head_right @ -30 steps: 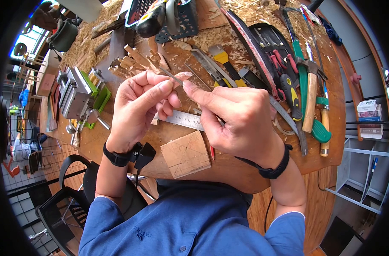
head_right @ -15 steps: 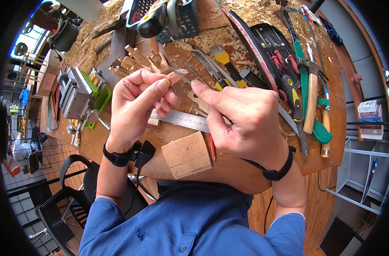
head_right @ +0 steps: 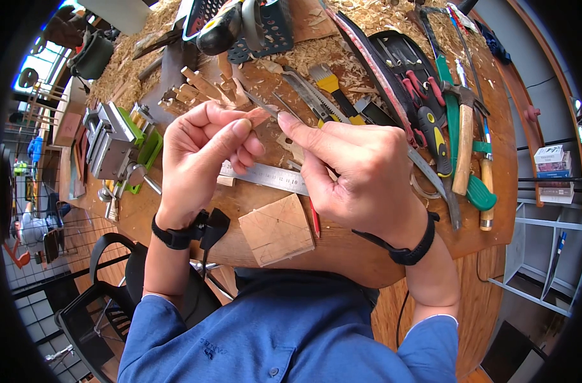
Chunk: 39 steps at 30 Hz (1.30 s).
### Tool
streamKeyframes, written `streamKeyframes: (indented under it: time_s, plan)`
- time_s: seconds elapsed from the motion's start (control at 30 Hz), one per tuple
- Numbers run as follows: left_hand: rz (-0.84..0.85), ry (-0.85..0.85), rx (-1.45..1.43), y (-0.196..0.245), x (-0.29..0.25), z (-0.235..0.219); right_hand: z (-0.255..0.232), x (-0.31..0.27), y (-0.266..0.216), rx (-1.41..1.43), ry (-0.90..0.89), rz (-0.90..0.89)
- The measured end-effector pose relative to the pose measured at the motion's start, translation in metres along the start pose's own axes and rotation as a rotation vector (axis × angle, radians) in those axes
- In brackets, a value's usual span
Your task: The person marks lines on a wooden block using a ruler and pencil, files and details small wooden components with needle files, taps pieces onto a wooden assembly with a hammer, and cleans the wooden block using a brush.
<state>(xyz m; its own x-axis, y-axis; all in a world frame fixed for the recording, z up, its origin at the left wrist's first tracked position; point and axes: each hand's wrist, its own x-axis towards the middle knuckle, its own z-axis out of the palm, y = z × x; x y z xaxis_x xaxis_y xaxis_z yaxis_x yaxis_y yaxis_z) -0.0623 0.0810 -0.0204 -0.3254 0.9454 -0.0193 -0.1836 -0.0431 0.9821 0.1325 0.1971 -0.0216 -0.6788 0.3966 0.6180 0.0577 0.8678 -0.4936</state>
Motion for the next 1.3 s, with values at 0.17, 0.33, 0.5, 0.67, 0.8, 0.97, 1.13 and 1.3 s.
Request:
streamKeyframes:
  time_s: [0.17, 0.33, 0.5, 0.67, 0.8, 0.97, 1.13, 1.3]
  plan:
    - [0.031, 0.017, -0.004, 0.001, 0.000, -0.002, -0.002, 0.001, -0.002, -0.001, -0.016, 0.012]
    - [0.030, 0.004, -0.054, 0.002, 0.001, -0.007, -0.001, 0.000, -0.001, 0.029, 0.010, 0.010]
    - [-0.006, -0.023, -0.016, -0.001, -0.001, -0.002, 0.001, 0.001, 0.000, 0.029, 0.018, 0.005]
    - [0.027, -0.011, -0.077, 0.000, 0.001, -0.006, -0.001, 0.001, -0.002, 0.015, -0.012, 0.007]
    - [0.022, -0.012, -0.050, 0.002, 0.001, -0.006, -0.002, 0.001, -0.003, 0.028, -0.010, 0.017]
    - [-0.020, -0.031, -0.019, 0.003, -0.002, 0.000, -0.001, 0.001, -0.002, 0.022, -0.007, 0.016]
    - [0.017, -0.006, -0.054, 0.001, 0.001, -0.007, -0.002, 0.000, -0.002, 0.025, -0.016, 0.024]
    - [0.019, -0.002, -0.060, 0.002, 0.001, -0.009, -0.002, 0.000, -0.003, 0.019, -0.020, 0.032]
